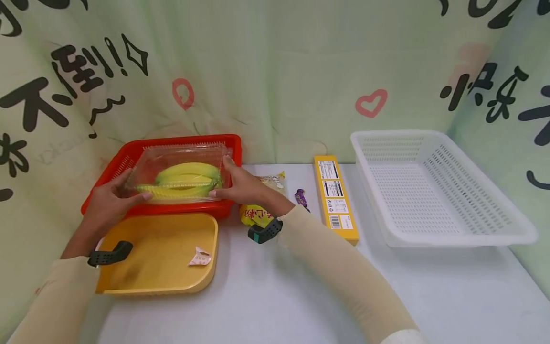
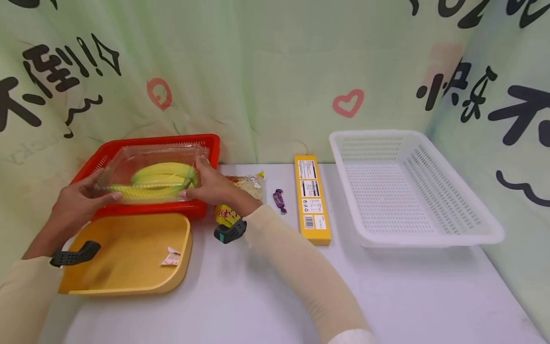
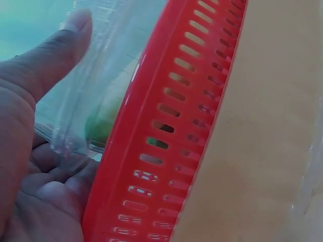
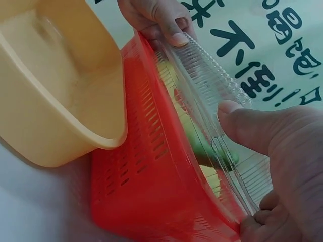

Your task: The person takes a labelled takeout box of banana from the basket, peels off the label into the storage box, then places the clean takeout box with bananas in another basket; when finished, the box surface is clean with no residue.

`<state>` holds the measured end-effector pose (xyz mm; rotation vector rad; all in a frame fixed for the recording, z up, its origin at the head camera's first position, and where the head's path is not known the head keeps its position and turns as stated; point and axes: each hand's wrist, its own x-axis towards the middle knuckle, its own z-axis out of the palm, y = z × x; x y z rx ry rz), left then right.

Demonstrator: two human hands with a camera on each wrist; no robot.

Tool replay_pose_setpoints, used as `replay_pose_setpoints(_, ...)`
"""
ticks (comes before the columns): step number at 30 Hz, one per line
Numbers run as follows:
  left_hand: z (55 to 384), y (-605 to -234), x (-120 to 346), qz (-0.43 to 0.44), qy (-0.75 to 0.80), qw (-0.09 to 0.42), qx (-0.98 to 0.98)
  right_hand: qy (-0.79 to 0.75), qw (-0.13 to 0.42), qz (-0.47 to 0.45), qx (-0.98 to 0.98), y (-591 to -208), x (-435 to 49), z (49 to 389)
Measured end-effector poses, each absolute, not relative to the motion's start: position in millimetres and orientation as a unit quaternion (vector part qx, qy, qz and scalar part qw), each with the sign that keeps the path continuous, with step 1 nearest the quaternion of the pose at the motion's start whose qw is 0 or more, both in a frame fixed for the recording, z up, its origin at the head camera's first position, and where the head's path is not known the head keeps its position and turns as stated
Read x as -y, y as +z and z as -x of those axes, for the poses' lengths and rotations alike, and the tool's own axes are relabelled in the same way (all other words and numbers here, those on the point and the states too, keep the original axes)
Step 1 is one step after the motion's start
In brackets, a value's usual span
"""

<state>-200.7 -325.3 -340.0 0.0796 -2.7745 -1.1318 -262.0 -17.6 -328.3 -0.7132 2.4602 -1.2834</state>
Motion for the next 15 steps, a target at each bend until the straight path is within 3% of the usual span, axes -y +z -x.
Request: replay_pose_setpoints(15, 214.1, -352.1, 332.7, 0.005, -0.352, 0.050, 0.935, -0.434, 0.132, 0.231, -0.861, -337.9, 15.9, 263.4)
